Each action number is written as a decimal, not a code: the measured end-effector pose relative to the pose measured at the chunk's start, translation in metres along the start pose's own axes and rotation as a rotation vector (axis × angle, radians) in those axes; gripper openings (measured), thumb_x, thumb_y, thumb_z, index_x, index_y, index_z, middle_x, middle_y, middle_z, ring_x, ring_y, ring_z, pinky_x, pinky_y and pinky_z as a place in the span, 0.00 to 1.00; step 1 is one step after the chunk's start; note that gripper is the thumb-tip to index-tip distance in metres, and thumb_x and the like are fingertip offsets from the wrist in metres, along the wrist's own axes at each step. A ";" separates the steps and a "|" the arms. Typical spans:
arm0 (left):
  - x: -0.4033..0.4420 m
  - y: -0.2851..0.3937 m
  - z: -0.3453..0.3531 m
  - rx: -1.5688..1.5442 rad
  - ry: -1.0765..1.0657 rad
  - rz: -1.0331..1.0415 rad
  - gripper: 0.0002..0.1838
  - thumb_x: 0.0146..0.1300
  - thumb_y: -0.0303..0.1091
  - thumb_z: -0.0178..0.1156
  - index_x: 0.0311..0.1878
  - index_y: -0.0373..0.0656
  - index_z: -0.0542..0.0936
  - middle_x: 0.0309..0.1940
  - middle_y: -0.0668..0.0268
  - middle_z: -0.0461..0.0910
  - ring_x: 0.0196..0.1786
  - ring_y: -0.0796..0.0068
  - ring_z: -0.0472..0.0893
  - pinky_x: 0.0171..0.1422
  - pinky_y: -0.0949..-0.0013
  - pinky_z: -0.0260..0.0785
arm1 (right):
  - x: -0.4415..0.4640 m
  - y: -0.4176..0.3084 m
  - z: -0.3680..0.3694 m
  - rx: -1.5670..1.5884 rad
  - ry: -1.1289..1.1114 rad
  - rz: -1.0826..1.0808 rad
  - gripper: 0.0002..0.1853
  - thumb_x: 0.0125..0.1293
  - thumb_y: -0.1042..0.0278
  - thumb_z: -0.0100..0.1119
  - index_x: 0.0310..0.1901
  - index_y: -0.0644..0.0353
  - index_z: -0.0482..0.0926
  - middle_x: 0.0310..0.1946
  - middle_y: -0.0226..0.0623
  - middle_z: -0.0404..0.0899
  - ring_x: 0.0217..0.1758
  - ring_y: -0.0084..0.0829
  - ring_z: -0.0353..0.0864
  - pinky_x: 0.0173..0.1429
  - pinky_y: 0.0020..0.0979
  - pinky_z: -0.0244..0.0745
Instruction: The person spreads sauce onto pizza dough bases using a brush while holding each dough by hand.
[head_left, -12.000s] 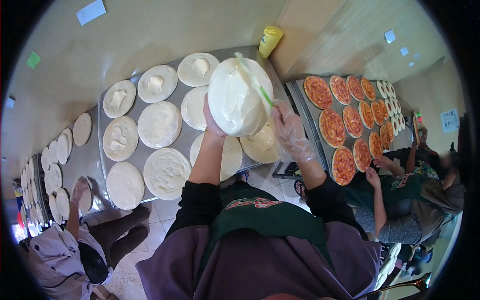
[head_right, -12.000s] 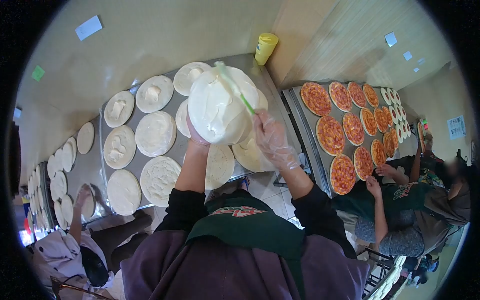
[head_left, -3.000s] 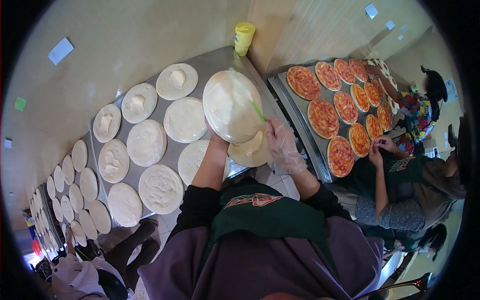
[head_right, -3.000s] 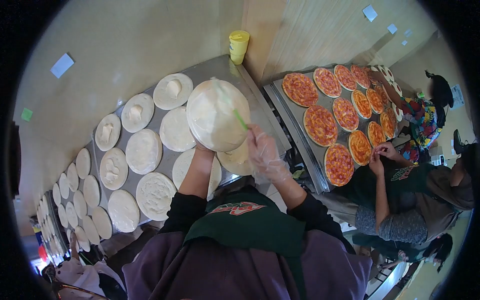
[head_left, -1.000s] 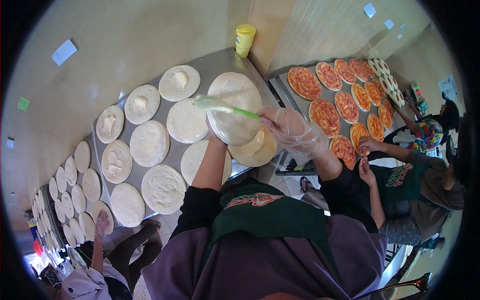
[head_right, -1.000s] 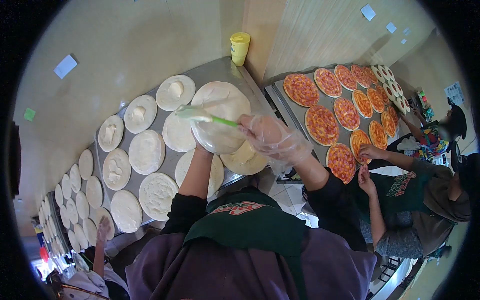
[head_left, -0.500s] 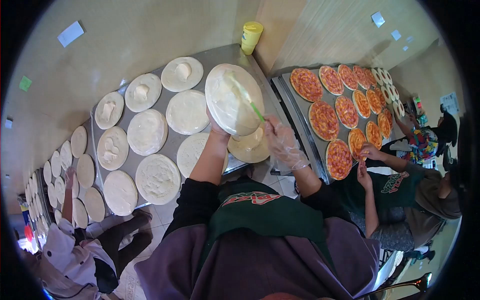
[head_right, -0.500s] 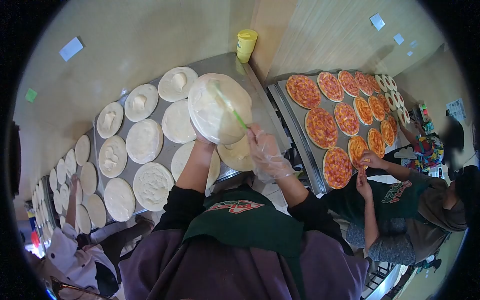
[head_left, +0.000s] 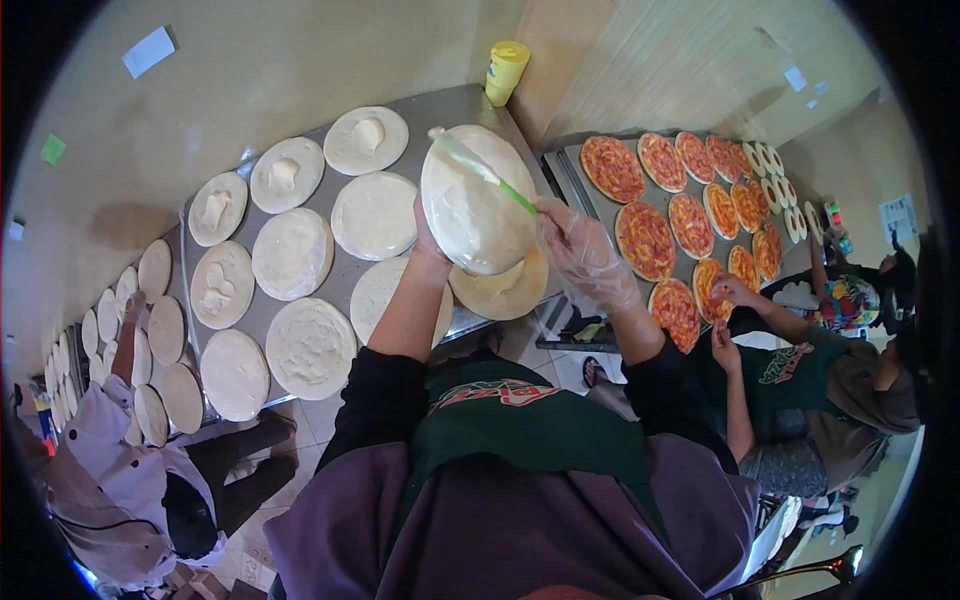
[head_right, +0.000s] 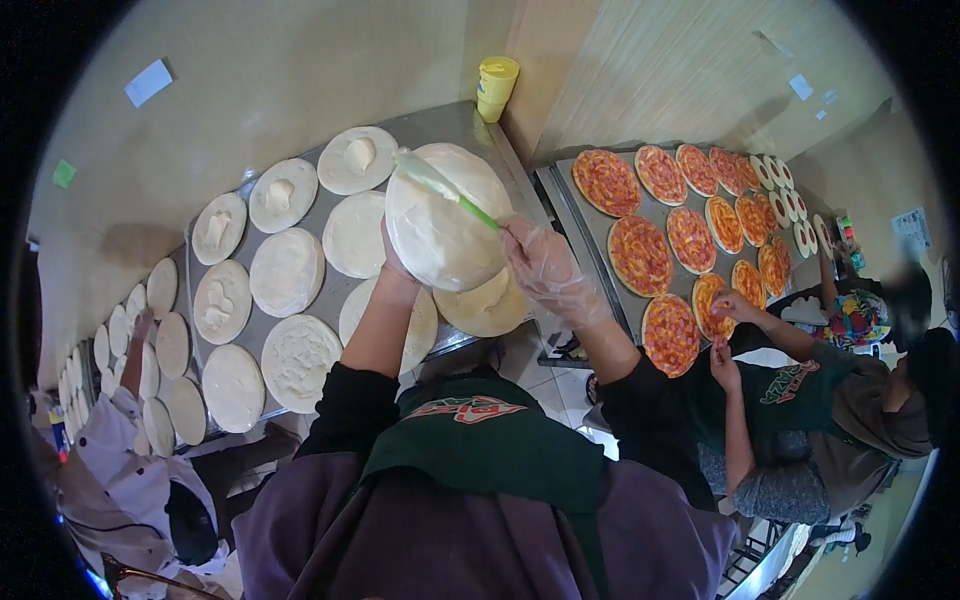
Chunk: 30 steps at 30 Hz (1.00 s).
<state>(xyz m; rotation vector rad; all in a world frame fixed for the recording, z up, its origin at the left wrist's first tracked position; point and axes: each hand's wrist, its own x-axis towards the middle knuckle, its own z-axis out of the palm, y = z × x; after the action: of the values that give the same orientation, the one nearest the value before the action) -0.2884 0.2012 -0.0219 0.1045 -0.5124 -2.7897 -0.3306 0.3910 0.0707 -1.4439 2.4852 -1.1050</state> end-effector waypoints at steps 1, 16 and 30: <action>-0.001 0.001 0.002 0.119 0.046 0.024 0.32 0.66 0.58 0.40 0.61 0.41 0.68 0.55 0.54 0.74 0.55 0.55 0.76 0.62 0.52 0.68 | 0.001 0.002 0.000 -0.013 0.017 -0.063 0.08 0.64 0.73 0.53 0.44 0.64 0.75 0.29 0.52 0.77 0.31 0.49 0.79 0.34 0.38 0.72; -0.004 0.033 -0.016 -0.207 -0.117 -0.090 0.24 0.67 0.46 0.42 0.58 0.41 0.71 0.52 0.56 0.76 0.52 0.57 0.78 0.59 0.53 0.71 | 0.008 -0.011 -0.031 -0.006 -0.115 0.091 0.09 0.66 0.69 0.52 0.44 0.63 0.75 0.25 0.41 0.75 0.26 0.33 0.74 0.33 0.31 0.70; 0.005 0.043 -0.025 -0.116 -0.116 0.053 0.26 0.66 0.50 0.45 0.60 0.43 0.69 0.55 0.57 0.74 0.57 0.57 0.74 0.62 0.52 0.68 | -0.008 -0.001 0.021 0.121 -0.153 -0.231 0.08 0.65 0.74 0.51 0.44 0.61 0.75 0.26 0.49 0.75 0.26 0.43 0.77 0.31 0.35 0.70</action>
<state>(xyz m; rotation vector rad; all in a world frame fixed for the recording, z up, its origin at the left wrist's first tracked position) -0.2782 0.1528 -0.0294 -0.0957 -0.3738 -2.7777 -0.3171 0.3851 0.0534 -1.7397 2.1529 -1.1106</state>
